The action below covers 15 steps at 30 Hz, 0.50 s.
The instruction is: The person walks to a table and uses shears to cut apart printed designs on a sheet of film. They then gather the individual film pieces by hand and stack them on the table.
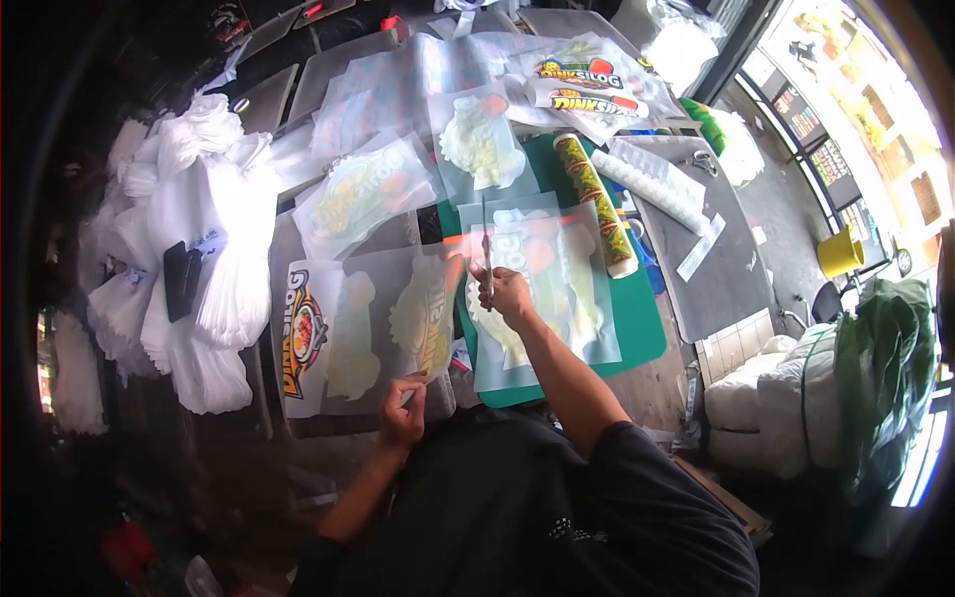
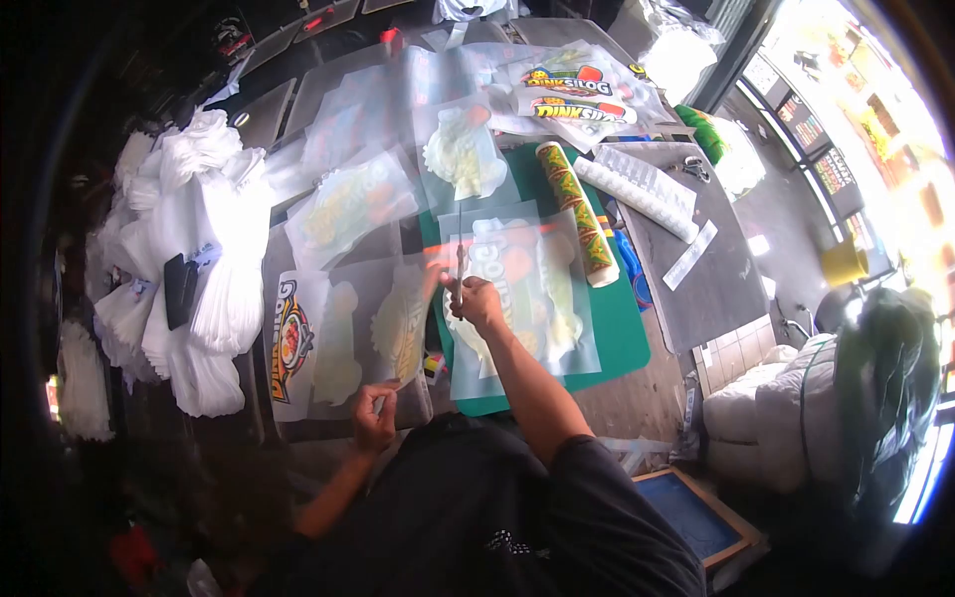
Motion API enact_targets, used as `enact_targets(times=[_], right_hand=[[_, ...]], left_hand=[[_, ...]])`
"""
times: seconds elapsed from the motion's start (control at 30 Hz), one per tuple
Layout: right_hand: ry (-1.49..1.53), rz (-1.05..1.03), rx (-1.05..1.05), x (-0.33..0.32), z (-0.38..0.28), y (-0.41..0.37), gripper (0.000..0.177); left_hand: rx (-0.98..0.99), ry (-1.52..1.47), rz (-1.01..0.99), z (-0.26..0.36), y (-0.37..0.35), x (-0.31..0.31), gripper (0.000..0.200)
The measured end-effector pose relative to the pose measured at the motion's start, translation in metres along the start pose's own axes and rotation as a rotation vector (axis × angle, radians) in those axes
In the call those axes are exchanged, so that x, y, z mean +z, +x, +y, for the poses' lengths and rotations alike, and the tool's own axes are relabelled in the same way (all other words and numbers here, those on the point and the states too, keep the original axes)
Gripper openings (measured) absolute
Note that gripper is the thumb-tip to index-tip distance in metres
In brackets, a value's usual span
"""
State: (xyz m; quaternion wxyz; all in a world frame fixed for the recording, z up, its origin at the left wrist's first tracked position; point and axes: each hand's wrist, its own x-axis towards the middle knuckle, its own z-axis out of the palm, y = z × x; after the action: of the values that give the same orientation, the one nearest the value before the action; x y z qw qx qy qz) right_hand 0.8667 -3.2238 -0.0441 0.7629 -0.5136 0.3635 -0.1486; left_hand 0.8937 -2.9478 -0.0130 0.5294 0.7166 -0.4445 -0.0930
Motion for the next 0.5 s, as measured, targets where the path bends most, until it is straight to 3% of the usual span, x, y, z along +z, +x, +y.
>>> enact_targets(times=[0.07,0.1,0.2,0.27,0.3,0.37,0.43,0.5], right_hand=[[-0.097,0.0,-0.017,-0.019,-0.01,-0.013,0.046],[-0.198,0.001,-0.033,-0.026,-0.015,-0.024,0.047],[-0.018,-0.16,0.1,-0.045,-0.014,-0.062,0.052],[-0.002,-0.189,0.144,-0.039,-0.012,-0.087,0.054],[0.07,-0.194,0.191,-0.034,-0.009,-0.094,0.052],[0.129,-0.219,0.252,-0.03,-0.003,-0.096,0.049],[-0.208,-0.309,0.103,-0.027,0.011,-0.091,0.039],[-0.257,-0.296,0.117,-0.027,0.014,-0.092,0.03]], left_hand=[[-0.326,-0.238,0.219,-0.003,-0.011,0.016,0.006],[-0.335,-0.218,0.255,-0.002,-0.013,0.025,0.006],[-0.254,-0.301,0.474,0.013,-0.009,0.049,0.006],[-0.11,-0.015,0.281,0.028,-0.007,0.06,0.005],[-0.127,0.001,0.312,0.031,-0.007,0.067,0.005],[0.096,0.118,0.18,0.032,-0.008,0.079,0.007],[0.095,0.177,0.156,0.031,-0.015,0.087,0.015],[0.105,0.233,0.118,0.031,-0.023,0.085,0.023]])
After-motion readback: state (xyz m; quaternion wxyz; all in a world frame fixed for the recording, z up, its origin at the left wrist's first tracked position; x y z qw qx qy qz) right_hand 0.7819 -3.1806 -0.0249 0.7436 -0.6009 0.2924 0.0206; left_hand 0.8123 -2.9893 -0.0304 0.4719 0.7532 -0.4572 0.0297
